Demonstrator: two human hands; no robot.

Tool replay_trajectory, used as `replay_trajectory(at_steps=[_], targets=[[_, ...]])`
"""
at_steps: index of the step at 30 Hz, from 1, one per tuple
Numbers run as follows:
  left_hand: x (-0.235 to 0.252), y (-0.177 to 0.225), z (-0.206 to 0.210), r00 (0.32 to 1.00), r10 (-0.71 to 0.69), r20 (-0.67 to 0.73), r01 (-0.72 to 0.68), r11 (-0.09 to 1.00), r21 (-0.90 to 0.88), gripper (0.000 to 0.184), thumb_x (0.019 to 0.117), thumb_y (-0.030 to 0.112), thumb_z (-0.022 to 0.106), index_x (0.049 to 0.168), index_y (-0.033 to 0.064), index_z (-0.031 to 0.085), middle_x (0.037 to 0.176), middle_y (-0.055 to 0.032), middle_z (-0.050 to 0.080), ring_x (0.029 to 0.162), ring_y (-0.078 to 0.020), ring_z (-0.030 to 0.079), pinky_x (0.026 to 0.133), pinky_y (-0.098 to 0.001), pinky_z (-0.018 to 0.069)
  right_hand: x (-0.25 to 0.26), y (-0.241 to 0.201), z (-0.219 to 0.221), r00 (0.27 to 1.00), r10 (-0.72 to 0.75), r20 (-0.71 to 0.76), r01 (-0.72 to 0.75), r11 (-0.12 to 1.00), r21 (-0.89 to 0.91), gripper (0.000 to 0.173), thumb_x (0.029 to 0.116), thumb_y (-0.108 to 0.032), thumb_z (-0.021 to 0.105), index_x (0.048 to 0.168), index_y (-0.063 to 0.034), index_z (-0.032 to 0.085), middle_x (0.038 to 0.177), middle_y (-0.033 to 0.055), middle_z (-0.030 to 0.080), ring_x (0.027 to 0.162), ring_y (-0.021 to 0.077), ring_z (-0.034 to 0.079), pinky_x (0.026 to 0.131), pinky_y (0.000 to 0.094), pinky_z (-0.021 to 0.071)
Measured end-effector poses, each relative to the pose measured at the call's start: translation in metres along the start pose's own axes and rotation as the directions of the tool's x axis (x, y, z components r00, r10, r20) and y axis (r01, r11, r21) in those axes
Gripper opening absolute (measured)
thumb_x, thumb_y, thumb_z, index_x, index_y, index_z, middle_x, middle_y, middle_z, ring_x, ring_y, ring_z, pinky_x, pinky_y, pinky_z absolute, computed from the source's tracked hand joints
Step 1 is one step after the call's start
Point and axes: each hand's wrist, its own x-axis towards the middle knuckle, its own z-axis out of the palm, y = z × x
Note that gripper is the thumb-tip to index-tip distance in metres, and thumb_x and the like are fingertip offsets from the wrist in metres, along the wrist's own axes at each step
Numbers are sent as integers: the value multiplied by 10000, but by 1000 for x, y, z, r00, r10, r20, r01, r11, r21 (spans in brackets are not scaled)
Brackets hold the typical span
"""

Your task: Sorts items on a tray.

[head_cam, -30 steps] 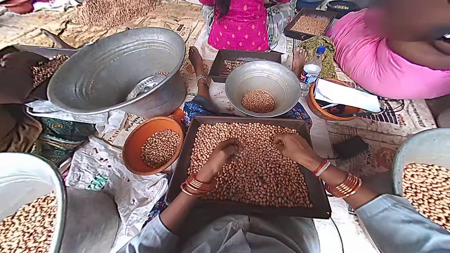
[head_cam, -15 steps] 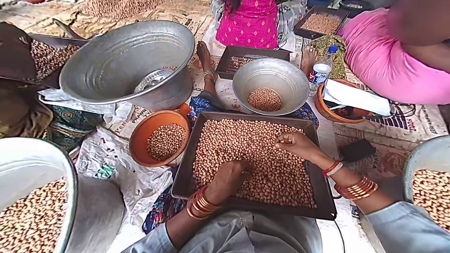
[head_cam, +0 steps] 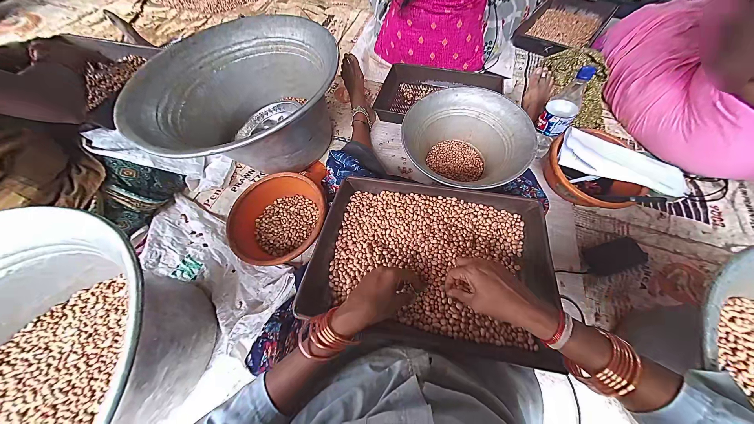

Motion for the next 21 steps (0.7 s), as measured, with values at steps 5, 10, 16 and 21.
replay_trajectory(at_steps=[5, 10, 16, 21], targets=[[2, 7, 9, 1000, 25, 5, -25, 988, 155, 255, 989, 226, 663, 1192, 89, 733, 1124, -161, 741, 1032, -365, 711, 914, -598, 538, -14, -4, 8, 957, -281, 77, 289, 947, -138, 159, 968, -184, 665, 1016, -68, 762, 955, 151, 684, 884, 318, 687, 751, 481, 546], [4, 4, 7, 999, 31, 30, -34, 992, 121, 242, 1005, 228, 628, 1133, 58, 744, 1017, -161, 746, 938, -335, 719, 864, -561, 555, -16, -5, 28, 927, -368, 65, 374, 906, -200, 132, 938, -155, 695, 956, -30, 736, 913, 157, 662, 842, 332, 680, 684, 476, 546], [-3, -18, -9, 982, 179, 64, -131, 882, -452, 287, 905, 141, 493, 1098, 64, 691, 948, 80, 661, 793, 44, 560, 699, -180, 465, -18, -10, 32, 940, -336, 61, 341, 913, -224, 126, 958, -113, 655, 977, -22, 740, 934, 175, 670, 842, 354, 686, 664, 488, 549], [-4, -12, -3, 977, 48, 206, -37, 998, -56, 188, 963, 160, 695, 1125, 84, 750, 900, -92, 707, 775, -198, 640, 769, -443, 537, -16, -12, 31, 952, -291, 93, 304, 935, -183, 138, 967, -87, 630, 1013, -23, 743, 979, 178, 678, 895, 351, 689, 713, 492, 553]])
